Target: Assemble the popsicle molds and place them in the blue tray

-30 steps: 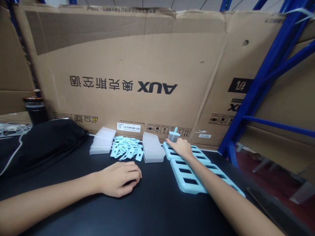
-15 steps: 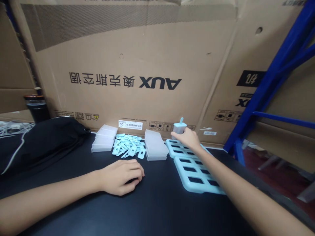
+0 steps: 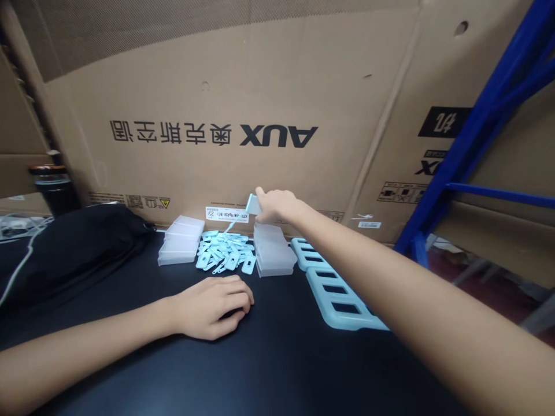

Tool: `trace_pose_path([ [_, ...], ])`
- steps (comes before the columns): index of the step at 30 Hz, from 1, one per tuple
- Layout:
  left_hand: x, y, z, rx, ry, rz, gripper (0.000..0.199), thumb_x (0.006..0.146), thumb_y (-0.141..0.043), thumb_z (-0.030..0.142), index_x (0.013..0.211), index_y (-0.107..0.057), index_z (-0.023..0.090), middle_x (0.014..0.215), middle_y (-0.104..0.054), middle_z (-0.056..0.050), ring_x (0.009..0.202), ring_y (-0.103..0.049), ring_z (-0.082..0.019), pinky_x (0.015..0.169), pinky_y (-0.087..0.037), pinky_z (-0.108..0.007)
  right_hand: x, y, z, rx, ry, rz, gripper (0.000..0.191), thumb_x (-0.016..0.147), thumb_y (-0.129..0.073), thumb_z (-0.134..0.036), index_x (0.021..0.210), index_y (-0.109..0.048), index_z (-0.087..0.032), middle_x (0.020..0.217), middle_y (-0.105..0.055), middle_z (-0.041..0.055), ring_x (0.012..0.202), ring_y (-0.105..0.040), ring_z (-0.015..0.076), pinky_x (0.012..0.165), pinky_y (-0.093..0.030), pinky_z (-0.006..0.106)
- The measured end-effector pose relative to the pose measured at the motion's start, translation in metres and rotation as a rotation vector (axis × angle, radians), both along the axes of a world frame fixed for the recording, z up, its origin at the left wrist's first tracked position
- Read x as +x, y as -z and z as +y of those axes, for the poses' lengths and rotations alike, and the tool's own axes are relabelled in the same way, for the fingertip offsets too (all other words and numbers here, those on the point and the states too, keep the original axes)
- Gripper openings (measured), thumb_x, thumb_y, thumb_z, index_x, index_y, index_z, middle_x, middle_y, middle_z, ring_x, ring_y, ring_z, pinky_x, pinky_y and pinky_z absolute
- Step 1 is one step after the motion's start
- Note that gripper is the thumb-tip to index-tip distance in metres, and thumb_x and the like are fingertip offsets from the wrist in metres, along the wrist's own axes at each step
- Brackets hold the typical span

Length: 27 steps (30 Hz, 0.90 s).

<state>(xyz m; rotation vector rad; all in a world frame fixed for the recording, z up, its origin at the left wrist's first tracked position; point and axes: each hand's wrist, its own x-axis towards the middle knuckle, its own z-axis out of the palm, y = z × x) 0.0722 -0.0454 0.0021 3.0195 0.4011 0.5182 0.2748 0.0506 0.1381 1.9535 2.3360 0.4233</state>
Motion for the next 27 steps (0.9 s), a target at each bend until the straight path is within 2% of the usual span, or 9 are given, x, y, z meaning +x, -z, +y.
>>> trace_pose_path([
  [5,0.000,0.002,0.002,0.001,0.011,-0.009,0.006,0.090,-0.050,0.020,0.093,-0.055,0.020,0.107,-0.065,-0.003,0.099,-0.060,-0.018,0.086,-0.050,-0.026,-0.023,0.000,0.000,0.106,-0.110,-0.168,0.053,0.070,-0.063,-0.033,0.117,-0.055,-0.009,0.114,-0.062,0.0215,0.108,-0.057,0.0352,0.082,-0.046,0.042],
  [8,0.000,0.004,0.002,0.000,0.011,-0.017,0.006,0.090,-0.050,0.020,0.093,-0.056,0.020,0.106,-0.065,-0.003,0.099,-0.060,-0.018,0.085,-0.049,-0.027,-0.029,0.003,-0.001,0.100,-0.129,-0.253,0.054,0.070,-0.063,-0.030,0.119,-0.056,-0.008,0.116,-0.062,0.0211,0.110,-0.057,0.0349,0.084,-0.046,0.042],
  [12,0.000,0.004,0.002,0.000,0.011,-0.021,0.007,0.090,-0.050,0.020,0.093,-0.056,0.020,0.105,-0.065,-0.003,0.099,-0.060,-0.018,0.084,-0.049,-0.026,-0.039,0.006,-0.006,0.018,-0.087,-0.196,0.065,0.079,-0.052,-0.049,0.132,-0.047,-0.011,0.116,-0.064,0.0204,0.098,-0.062,0.0343,0.073,-0.047,0.042],
  [16,0.000,0.003,0.002,-0.002,0.013,-0.020,0.007,0.090,-0.050,0.020,0.093,-0.056,0.020,0.105,-0.065,-0.003,0.099,-0.060,-0.018,0.084,-0.049,-0.027,-0.047,0.011,-0.004,-0.030,-0.120,-0.196,0.077,0.082,-0.039,-0.068,0.138,-0.046,-0.015,0.107,-0.068,0.0197,0.092,-0.064,0.0353,0.072,-0.046,0.044],
  [19,0.000,0.002,0.002,-0.005,0.014,-0.020,0.007,0.090,-0.050,0.019,0.093,-0.056,0.020,0.105,-0.065,-0.003,0.099,-0.060,-0.018,0.083,-0.049,-0.027,-0.052,0.015,-0.001,0.003,-0.163,-0.202,0.080,0.081,-0.035,-0.075,0.135,-0.052,-0.018,0.107,-0.069,0.0194,0.094,-0.064,0.0356,0.073,-0.046,0.045],
  [23,0.000,0.002,0.002,-0.005,0.019,-0.016,0.007,0.090,-0.050,0.020,0.093,-0.057,0.020,0.105,-0.066,-0.004,0.098,-0.060,-0.019,0.083,-0.049,-0.027,-0.058,0.021,0.002,-0.024,-0.153,-0.213,0.085,0.075,-0.036,-0.084,0.128,-0.061,-0.022,0.113,-0.067,0.0184,0.102,-0.062,0.0374,0.077,-0.046,0.046],
  [27,0.001,0.002,0.002,-0.005,0.017,-0.013,0.007,0.090,-0.050,0.020,0.093,-0.056,0.020,0.104,-0.066,-0.004,0.098,-0.060,-0.019,0.084,-0.049,-0.027,-0.061,0.024,0.004,-0.002,-0.134,-0.137,0.097,0.070,-0.038,-0.089,0.132,-0.055,-0.016,0.113,-0.067,0.0200,0.101,-0.062,0.0386,0.079,-0.047,0.048],
])
